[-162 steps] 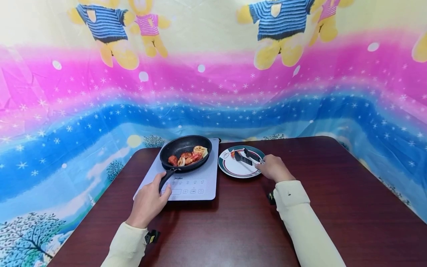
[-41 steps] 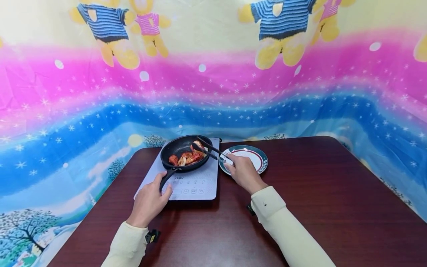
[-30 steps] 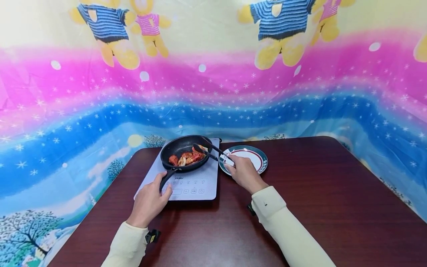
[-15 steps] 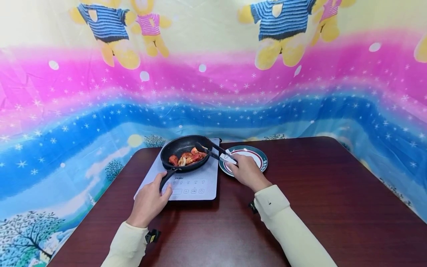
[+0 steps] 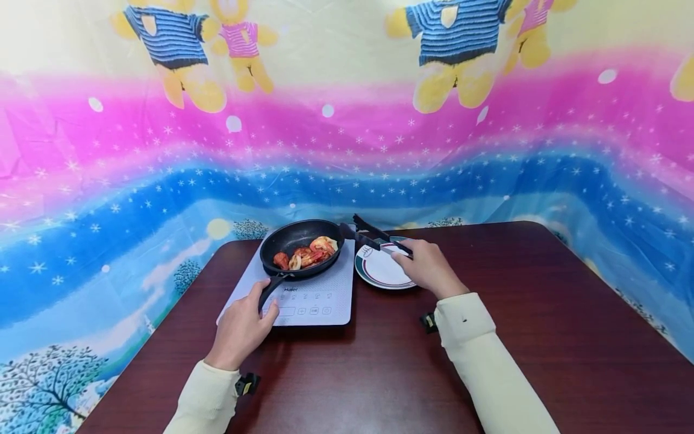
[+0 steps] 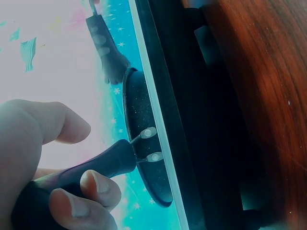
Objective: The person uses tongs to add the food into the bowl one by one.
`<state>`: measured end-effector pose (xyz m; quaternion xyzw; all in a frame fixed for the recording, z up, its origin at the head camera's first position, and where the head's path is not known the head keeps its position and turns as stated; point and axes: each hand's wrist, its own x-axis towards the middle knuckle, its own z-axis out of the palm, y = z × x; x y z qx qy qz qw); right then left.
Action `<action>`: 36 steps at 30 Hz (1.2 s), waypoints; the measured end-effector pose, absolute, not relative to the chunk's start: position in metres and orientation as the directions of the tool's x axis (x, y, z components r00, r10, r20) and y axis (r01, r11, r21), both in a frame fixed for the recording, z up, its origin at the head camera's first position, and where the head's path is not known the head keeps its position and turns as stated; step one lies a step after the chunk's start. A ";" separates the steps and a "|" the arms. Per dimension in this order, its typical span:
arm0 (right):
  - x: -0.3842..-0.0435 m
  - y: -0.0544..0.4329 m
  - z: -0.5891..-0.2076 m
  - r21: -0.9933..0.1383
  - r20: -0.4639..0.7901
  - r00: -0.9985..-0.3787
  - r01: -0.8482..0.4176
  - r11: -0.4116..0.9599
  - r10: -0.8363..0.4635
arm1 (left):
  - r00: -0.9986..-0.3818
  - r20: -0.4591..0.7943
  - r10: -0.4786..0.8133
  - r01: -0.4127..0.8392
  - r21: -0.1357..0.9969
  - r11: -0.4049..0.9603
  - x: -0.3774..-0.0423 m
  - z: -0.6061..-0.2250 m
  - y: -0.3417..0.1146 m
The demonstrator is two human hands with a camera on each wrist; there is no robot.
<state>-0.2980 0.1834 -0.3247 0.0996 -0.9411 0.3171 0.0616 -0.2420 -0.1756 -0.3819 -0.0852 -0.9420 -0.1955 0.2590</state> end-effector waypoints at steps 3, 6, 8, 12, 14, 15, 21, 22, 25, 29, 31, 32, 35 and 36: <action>-0.298 0.199 -0.321 -0.581 0.161 -0.976 -0.217 0.784 -0.150 | -0.847 0.527 0.061 0.262 0.316 0.912 -0.242 -0.382 -0.176; -0.297 0.215 -0.316 -0.583 0.132 -0.980 -0.197 0.788 -0.148 | -0.851 0.522 0.060 0.261 0.321 0.911 -0.242 -0.382 -0.176; -0.296 0.224 -0.315 -0.577 0.109 -0.983 -0.183 0.796 -0.147 | -0.854 0.517 0.059 0.258 0.323 0.910 -0.242 -0.382 -0.176; -0.295 0.242 -0.314 -0.558 0.046 -0.986 -0.156 0.815 -0.157 | -0.860 0.507 0.056 0.253 0.329 0.910 -0.242 -0.382 -0.176; -0.295 0.251 -0.316 -0.553 0.020 -0.985 -0.152 0.819 -0.169 | -0.861 0.506 0.055 0.252 0.329 0.910 -0.242 -0.383 -0.176; -0.295 0.255 -0.317 -0.549 0.016 -0.984 -0.159 0.821 -0.179 | -0.861 0.506 0.055 0.252 0.329 0.910 -0.242 -0.383 -0.176; -0.294 0.273 -0.323 -0.559 -0.022 -0.976 -0.167 0.812 -0.216 | -0.862 0.504 0.056 0.251 0.328 0.911 -0.242 -0.383 -0.176; -0.293 0.275 -0.323 -0.563 -0.034 -0.976 -0.160 0.811 -0.217 | -0.863 0.502 0.056 0.251 0.329 0.910 -0.242 -0.383 -0.176; -0.293 0.282 -0.326 -0.571 -0.062 -0.972 -0.150 0.807 -0.225 | -0.863 0.502 0.055 0.250 0.330 0.910 -0.242 -0.383 -0.176; -0.292 0.291 -0.329 -0.560 -0.082 -0.971 -0.140 0.817 -0.223 | -0.855 0.515 0.058 0.256 0.322 0.911 -0.243 -0.383 -0.176; -0.292 0.295 -0.331 -0.558 -0.088 -0.971 -0.135 0.819 -0.220 | -0.851 0.522 0.060 0.259 0.318 0.912 -0.243 -0.383 -0.177; -0.292 0.296 -0.332 -0.565 -0.095 -0.972 -0.125 0.816 -0.214 | -0.850 0.524 0.061 0.261 0.317 0.912 -0.243 -0.384 -0.177; -0.292 0.301 -0.337 -0.581 -0.111 -0.972 -0.107 0.807 -0.209 | -0.849 0.525 0.062 0.262 0.316 0.912 -0.243 -0.384 -0.176; -0.292 0.303 -0.339 -0.581 -0.117 -0.971 -0.104 0.807 -0.209 | -0.849 0.524 0.063 0.262 0.316 0.912 -0.243 -0.384 -0.176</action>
